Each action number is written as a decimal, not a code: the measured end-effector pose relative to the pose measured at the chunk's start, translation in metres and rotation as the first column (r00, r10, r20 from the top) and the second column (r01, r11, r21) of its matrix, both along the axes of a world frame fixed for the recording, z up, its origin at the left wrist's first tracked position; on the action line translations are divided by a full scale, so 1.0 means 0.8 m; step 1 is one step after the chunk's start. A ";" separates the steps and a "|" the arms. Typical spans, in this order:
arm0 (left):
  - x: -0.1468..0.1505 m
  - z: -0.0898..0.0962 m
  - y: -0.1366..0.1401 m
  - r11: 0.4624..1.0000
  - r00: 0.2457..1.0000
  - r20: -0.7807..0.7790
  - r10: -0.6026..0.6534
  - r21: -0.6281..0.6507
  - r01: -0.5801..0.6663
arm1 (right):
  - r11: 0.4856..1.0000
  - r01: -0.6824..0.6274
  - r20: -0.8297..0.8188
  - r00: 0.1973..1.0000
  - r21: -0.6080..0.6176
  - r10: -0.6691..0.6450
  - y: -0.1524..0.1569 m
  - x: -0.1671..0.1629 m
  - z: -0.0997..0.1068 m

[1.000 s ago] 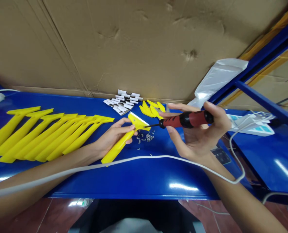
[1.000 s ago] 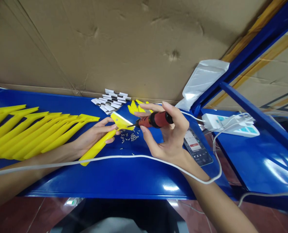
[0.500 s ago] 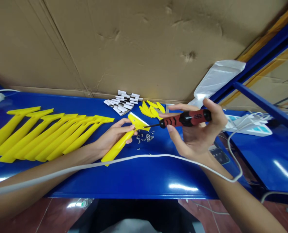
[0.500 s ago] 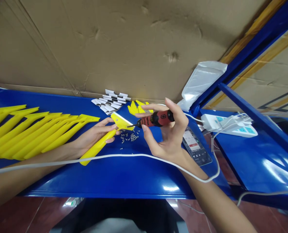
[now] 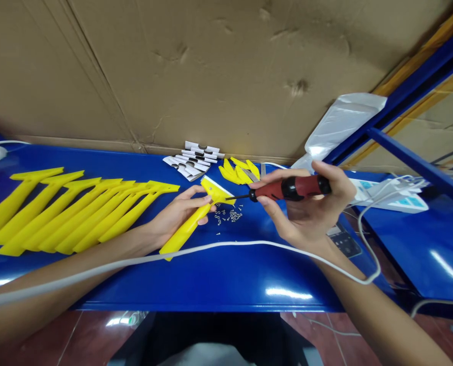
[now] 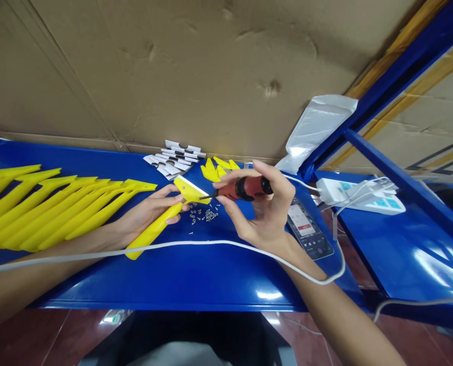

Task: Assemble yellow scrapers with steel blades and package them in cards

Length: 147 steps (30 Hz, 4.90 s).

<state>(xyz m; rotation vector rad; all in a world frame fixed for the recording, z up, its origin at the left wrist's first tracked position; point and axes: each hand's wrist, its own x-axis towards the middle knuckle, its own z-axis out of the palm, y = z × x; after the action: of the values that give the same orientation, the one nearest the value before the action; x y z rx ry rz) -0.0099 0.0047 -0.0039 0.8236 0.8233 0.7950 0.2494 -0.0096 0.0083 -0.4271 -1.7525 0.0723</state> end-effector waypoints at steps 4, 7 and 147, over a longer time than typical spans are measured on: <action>0.000 -0.001 0.000 1.000 1.000 -0.002 0.000 -0.013 0.000 | 0.992 0.082 0.029 0.996 0.092 -0.085 0.003 0.004 0.000; 0.000 -0.001 0.000 1.000 1.000 0.005 0.012 -0.017 -0.012 | 0.999 0.036 0.004 0.999 0.028 -0.037 0.000 0.000 0.000; 0.002 0.000 -0.001 0.999 0.999 0.016 0.029 -0.027 -0.028 | 0.998 0.059 0.049 0.997 -0.001 -0.059 0.005 -0.001 -0.008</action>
<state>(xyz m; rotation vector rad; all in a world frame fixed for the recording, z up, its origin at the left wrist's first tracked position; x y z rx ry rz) -0.0080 0.0040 -0.0035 0.7822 0.8313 0.8131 0.2483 -0.0056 0.0017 -0.4852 -1.7866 0.0222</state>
